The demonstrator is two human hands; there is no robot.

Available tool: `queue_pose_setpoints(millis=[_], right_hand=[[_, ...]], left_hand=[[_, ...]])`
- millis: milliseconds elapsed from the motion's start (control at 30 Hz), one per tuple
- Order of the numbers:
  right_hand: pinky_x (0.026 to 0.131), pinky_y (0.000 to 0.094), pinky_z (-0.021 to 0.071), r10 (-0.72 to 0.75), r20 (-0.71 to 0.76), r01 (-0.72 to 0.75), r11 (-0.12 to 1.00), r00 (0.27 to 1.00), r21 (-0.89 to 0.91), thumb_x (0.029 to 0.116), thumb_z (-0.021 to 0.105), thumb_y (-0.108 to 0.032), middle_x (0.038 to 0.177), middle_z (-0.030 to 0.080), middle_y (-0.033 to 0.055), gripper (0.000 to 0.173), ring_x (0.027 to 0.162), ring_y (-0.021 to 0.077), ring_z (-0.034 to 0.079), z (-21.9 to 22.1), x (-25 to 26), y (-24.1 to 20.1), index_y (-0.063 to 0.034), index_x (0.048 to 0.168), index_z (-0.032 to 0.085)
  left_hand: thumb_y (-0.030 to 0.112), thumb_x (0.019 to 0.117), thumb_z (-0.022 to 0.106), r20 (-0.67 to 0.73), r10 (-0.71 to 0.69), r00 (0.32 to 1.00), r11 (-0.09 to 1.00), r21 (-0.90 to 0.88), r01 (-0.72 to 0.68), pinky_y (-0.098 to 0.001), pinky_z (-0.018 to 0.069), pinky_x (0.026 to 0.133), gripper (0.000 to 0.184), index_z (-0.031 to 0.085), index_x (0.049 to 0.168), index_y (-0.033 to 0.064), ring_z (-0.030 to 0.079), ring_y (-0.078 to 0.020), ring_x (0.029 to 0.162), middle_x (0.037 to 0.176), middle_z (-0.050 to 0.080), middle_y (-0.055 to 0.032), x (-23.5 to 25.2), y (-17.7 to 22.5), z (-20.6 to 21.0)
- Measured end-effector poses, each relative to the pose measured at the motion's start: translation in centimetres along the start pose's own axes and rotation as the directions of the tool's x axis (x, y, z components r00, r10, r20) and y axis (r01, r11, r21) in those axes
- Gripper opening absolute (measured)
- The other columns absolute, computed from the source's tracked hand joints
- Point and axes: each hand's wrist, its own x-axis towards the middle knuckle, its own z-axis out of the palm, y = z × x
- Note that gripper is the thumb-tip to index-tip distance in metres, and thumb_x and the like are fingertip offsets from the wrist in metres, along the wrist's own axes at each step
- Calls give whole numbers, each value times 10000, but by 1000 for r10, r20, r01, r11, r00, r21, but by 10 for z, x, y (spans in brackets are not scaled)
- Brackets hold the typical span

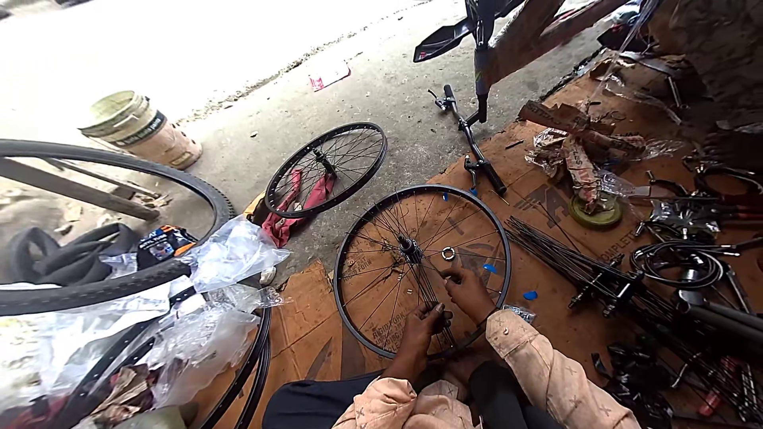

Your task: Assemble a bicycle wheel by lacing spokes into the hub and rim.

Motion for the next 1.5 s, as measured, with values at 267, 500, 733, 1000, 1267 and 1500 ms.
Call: queue_pose_setpoints(millis=[267, 500, 733, 1000, 1267, 1500], right_hand=[[586, 329, 408, 207, 176, -214, 977, 962, 22, 913, 767, -299, 784, 591, 47, 241, 605, 127, 459, 12, 3, -7, -73, 986, 723], [685, 372, 501, 209, 136, -225, 967, 968, 122, 939, 717, -244, 882, 638, 94, 226, 729, 180, 584, 5, 3, -5, -49, 1051, 701], [571, 307, 393, 201, 229, -216, 975, 952, 43, 914, 758, -330, 792, 581, 29, 284, 598, 107, 448, 18, -2, -12, -90, 1060, 719], [648, 355, 446, 245, 169, -261, 962, 955, 82, 875, 793, -281, 831, 656, 52, 219, 692, 142, 554, 34, 0, -17, -88, 959, 731], [529, 285, 376, 238, 200, -270, 951, 950, 150, 871, 790, -258, 742, 607, 22, 207, 558, 92, 464, 38, 3, -12, -88, 967, 721], [667, 309, 542, 237, 265, -306, 915, 935, 261, 993, 657, -216, 885, 627, 74, 239, 717, 149, 620, 22, -1, -13, -35, 1150, 638]], left_hand=[[121, 1023, 633, -19, 11, 1000, 999, 33, -10, -285, 573, 672, 181, 638, 1080, -51, 707, -190, 750, 901, 731, -160, 1, -2, 3], [158, 1041, 611, -19, 34, 999, 996, 84, -32, -269, 546, 648, 200, 642, 1067, -37, 667, -165, 708, 862, 711, -132, -2, -6, -8], [187, 1098, 480, -12, 54, 998, 996, 78, -53, -318, 557, 732, 253, 563, 1233, -11, 693, -203, 860, 955, 713, -131, -7, -10, -6], [349, 1139, 143, -99, 55, 994, 998, -7, -55, -349, 537, 763, 573, 592, 1283, 22, 671, -203, 889, 996, 709, -105, -12, -19, -4], [186, 1113, 433, -105, 96, 990, 992, -70, -104, -304, 558, 681, 281, 624, 1091, -18, 654, -184, 739, 828, 663, -109, -7, -16, -7], [120, 1066, 542, -177, 121, 977, 992, 1, -123, -285, 550, 656, 208, 592, 1208, -23, 619, -158, 696, 842, 628, -96, -13, -11, -23]])
